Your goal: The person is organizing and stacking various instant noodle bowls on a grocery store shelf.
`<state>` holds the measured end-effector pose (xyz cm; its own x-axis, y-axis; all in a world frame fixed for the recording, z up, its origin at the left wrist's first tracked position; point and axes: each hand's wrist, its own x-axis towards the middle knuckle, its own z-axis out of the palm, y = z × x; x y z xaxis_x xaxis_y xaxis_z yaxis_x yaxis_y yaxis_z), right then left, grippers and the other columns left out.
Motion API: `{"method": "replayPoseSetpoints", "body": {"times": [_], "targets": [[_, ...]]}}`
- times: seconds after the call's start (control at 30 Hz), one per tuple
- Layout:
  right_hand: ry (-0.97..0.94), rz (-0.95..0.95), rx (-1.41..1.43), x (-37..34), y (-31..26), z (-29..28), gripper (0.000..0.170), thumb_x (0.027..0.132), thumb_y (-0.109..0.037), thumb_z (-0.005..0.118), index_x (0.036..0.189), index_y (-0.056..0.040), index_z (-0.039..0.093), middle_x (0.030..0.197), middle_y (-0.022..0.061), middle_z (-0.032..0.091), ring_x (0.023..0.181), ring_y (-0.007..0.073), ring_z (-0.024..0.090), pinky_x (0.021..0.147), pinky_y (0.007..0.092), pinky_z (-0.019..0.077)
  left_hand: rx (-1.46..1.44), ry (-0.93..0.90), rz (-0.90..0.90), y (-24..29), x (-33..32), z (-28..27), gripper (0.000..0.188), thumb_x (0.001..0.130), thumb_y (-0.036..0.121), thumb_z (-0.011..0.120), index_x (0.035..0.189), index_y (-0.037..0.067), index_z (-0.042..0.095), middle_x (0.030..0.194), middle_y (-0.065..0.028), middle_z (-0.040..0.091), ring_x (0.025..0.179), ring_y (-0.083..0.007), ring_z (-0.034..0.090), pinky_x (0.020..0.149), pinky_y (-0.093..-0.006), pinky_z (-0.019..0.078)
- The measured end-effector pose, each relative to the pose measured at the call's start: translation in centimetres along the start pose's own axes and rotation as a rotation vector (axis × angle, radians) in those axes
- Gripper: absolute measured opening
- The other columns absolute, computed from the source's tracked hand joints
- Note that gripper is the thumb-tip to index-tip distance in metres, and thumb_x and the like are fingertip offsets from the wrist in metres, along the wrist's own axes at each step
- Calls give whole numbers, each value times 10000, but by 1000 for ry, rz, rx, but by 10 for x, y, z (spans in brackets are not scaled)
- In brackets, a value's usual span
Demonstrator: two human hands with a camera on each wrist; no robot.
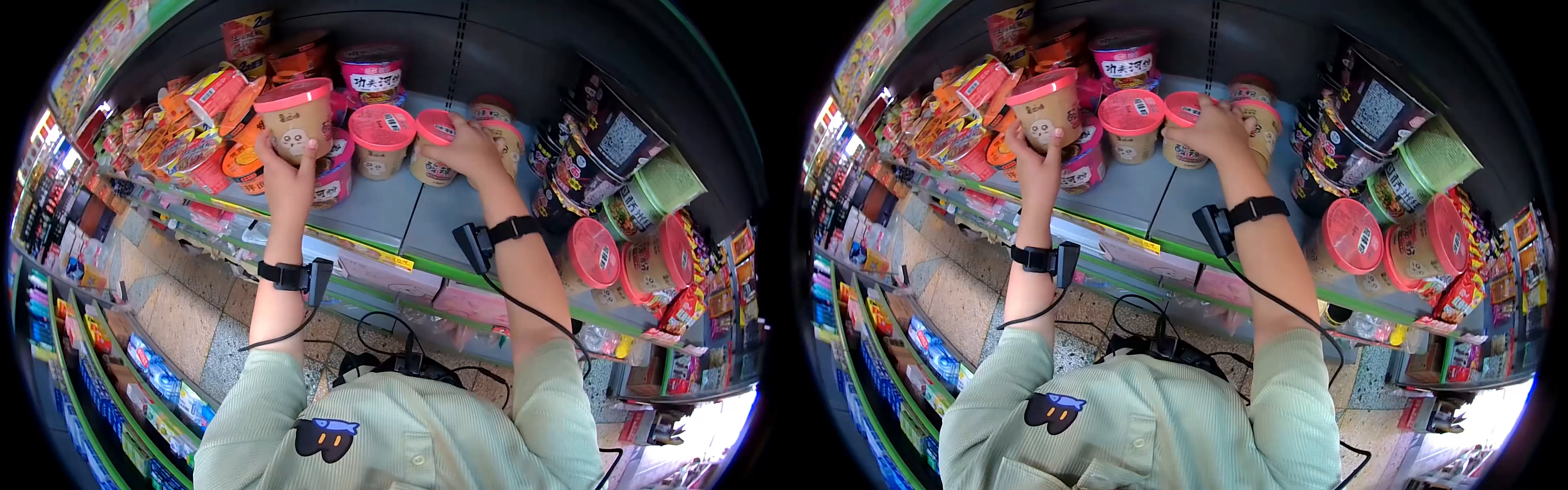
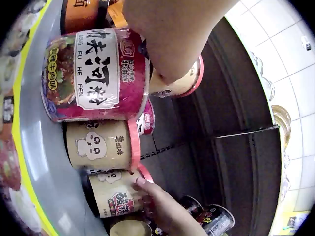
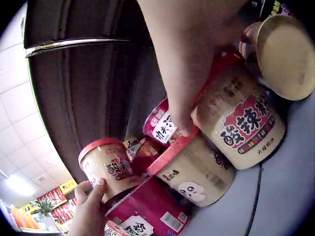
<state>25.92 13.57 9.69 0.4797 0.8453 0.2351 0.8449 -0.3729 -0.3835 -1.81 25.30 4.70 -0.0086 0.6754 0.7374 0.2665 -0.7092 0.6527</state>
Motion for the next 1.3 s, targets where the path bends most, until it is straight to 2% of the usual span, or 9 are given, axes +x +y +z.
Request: {"method": "replayPoseSetpoints", "body": {"times": [0.23, 0.43, 0.63, 0.83, 0.97, 1.07, 1.1, 1.17, 1.3], "targets": [[204, 213, 37, 43, 15, -42, 815, 772, -631, 689, 1377, -88, 634, 1375, 224, 621, 1323, 402, 550, 1058, 522, 443, -166, -26, -57, -4, -4, -8, 725, 879, 129, 773, 1405, -75, 319, 1346, -260, 507, 1219, -321, 556, 1050, -416, 444], [-164, 239, 393, 112, 78, -36, 386, 824, -428, 780, 1016, -94, 803, 871, 124, 768, 817, 272, 746, 776, 407, 588, -174, -16, -5, 5, -15, -14, 731, 856, 75, 745, 1429, -81, 320, 1361, -264, 477, 1287, -336, 495, 1103, -425, 393], [-540, 421, 944, 162, 130, 9, 391, 858, -281, 802, 1172, -68, 708, 925, 118, 752, 717, 265, 728, 664, 443, 596, 80, -27, -33, 2, -45, -52, 789, 821, 96, 759, 1461, -84, 334, 1396, -278, 465, 1323, -408, 466, 1139, -463, 358], [-388, 513, 767, 133, 73, -25, 317, 828, -333, 769, 1002, -71, 730, 870, 122, 731, 675, 265, 716, 661, 419, 601, 149, -94, -50, 24, -54, -86, 709, 867, 108, 725, 1472, 8, 368, 1477, -208, 451, 1389, -354, 440, 1124, -479, 379], [-252, 111, 621, 156, 73, -30, 654, 783, -453, 799, 1254, -34, 623, 1121, 124, 710, 955, 222, 708, 870, 369, 555, 184, -84, 97, 41, -53, -82, 652, 835, 68, 724, 1413, 17, 427, 1431, -194, 500, 1327, -362, 492, 1094, -459, 401], [452, -89, 222, 102, 20, -44, 971, 766, -450, 832, 1495, 23, 399, 1234, 161, 669, 1081, 215, 676, 964, 358, 515, 156, -59, 200, 46, -53, -68, 614, 826, 49, 721, 1380, 20, 459, 1402, -192, 522, 1286, -355, 518, 1080, -447, 411], [412, -164, 422, 76, -3, -49, 1207, 702, -406, 902, 1560, 51, 187, 1263, 223, 640, 1142, 283, 659, 1007, 374, 504, 116, -68, 213, 50, -55, -59, 601, 822, 41, 719, 1367, 19, 468, 1393, -193, 527, 1273, -351, 524, 1075, -440, 415], [389, -374, 813, 61, -32, -31, 1311, 635, -349, 959, 1561, 74, 134, 1374, 268, 557, 1255, 367, 587, 1055, 387, 479, 17, -105, 203, 57, -59, -39, 581, 818, 26, 717, 1348, 17, 480, 1377, -194, 534, 1257, -343, 532, 1063, -424, 424], [497, -463, 524, 32, -72, 18, 1363, 614, -254, 969, 1584, 39, 58, 1464, 339, 383, 1383, 401, 445, 1122, 465, 417, -133, -189, 156, 67, -64, -13, 574, 817, 11, 715, 1343, 18, 486, 1335, -186, 541, 1230, -328, 541, 1033, -402, 443]]}}
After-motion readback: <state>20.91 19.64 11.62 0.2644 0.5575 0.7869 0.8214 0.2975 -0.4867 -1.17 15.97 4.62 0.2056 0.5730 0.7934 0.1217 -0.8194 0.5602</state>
